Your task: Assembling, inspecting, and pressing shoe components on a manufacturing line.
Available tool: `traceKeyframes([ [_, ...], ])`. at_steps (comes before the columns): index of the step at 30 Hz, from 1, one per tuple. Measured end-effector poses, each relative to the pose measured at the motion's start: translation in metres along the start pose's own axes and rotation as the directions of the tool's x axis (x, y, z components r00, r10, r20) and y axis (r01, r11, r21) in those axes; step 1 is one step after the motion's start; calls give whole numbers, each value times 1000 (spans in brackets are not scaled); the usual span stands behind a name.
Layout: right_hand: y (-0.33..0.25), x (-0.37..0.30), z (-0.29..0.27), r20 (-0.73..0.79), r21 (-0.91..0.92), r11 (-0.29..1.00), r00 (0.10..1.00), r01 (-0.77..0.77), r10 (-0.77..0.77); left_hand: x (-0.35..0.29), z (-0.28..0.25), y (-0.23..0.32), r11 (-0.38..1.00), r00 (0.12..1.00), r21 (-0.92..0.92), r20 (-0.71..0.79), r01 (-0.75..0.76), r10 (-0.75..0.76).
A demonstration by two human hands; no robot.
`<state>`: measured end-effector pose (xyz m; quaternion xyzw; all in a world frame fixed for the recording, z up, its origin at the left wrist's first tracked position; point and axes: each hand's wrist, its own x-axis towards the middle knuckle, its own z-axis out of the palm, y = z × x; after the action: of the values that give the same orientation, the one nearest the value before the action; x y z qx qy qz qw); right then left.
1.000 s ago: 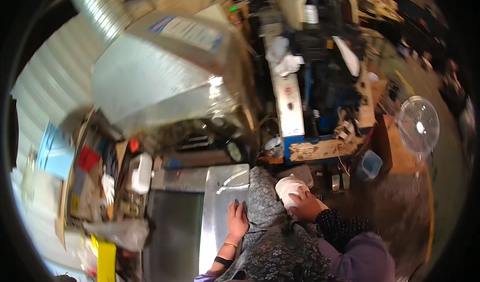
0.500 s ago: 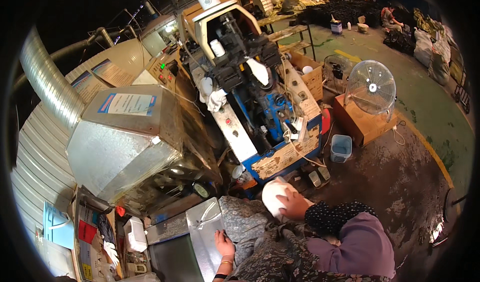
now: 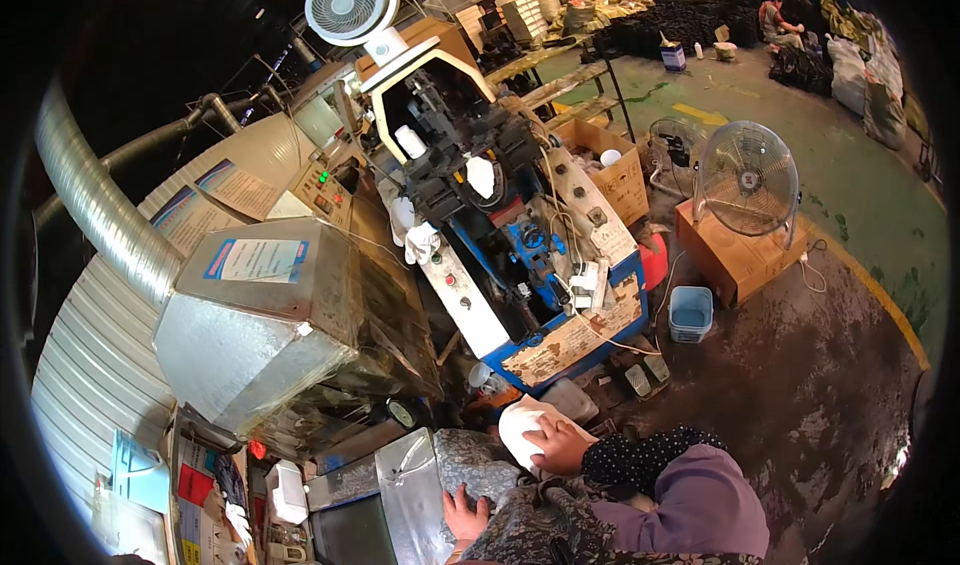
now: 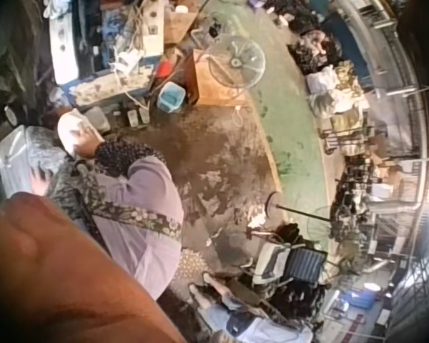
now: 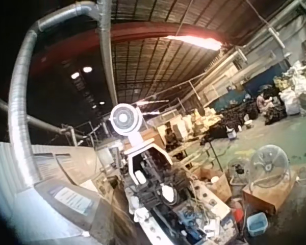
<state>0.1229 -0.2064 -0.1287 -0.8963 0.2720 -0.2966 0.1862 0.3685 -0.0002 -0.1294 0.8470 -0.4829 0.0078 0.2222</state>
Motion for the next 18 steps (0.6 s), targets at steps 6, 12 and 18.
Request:
traceKeyframes([
  [6,38,12,-9,190,218,976,981,7,-49,5,1,5,1000,1000,-10,3,22,-22],
  [12,69,189,-151,-145,264,925,959,274,-243,8,-2,5,1000,1000,-5,-17,6,-6],
  [18,82,375,-278,-286,-493,867,929,68,-235,6,-3,6,999,999,15,-9,36,-35],
])
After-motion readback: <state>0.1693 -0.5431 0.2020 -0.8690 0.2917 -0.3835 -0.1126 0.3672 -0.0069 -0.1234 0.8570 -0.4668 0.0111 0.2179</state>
